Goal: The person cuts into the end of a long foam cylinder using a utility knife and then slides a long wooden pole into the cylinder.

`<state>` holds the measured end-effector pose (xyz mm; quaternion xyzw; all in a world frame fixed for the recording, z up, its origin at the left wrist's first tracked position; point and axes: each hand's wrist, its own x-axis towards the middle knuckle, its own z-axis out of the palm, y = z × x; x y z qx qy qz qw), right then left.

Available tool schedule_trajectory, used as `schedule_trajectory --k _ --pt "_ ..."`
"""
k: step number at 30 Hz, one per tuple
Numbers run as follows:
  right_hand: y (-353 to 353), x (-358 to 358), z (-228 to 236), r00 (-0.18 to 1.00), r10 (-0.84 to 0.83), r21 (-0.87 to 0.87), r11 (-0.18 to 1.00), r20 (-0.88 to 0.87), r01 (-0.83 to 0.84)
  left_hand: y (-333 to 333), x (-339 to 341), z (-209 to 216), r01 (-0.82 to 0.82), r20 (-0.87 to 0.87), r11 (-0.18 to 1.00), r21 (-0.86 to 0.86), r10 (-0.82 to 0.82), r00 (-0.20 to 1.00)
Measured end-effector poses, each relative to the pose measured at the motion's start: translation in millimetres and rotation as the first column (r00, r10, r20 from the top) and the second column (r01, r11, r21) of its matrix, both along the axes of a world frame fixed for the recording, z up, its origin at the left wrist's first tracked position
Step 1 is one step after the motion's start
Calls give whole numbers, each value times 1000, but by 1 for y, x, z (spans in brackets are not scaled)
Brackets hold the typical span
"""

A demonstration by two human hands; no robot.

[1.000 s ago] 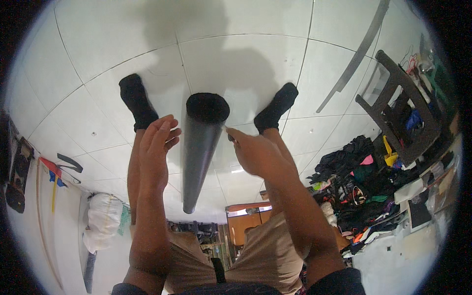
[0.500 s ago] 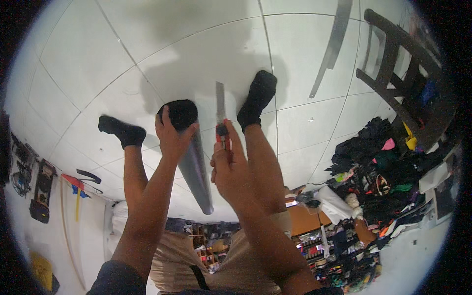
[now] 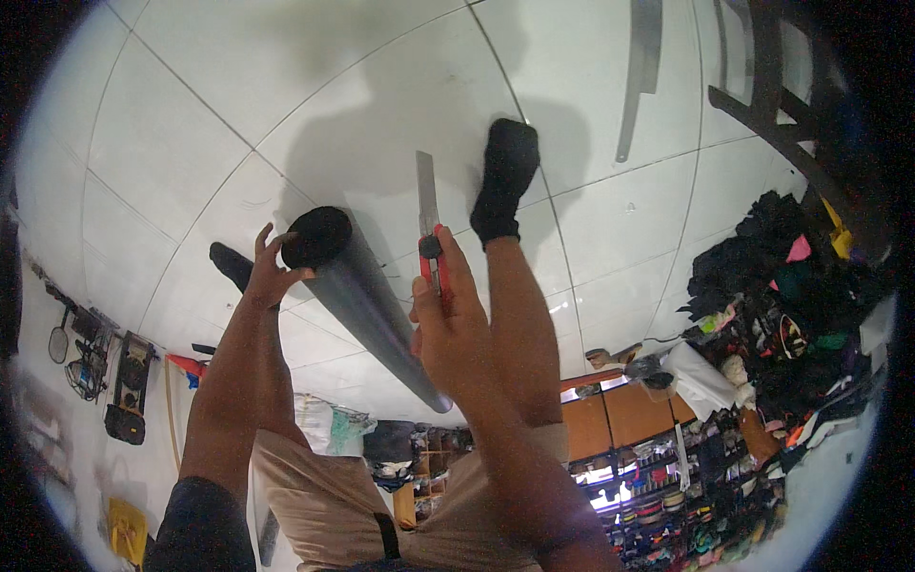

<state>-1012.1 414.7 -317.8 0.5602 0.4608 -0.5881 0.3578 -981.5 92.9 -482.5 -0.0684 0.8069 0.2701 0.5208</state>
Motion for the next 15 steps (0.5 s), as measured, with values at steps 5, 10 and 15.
schedule_trajectory --k 5,10,15 --pt "-33 16 -10 956 263 -70 959 -131 -273 -71 17 4 -418 111 906 -59 423 899" --pt "-81 38 -21 817 562 -94 813 -131 -574 -82 42 9 -741 90 657 -139 754 651" --pt "-123 53 -32 599 757 54 631 -260 -774 -31 29 -4 -854 -278 477 -207 809 519"
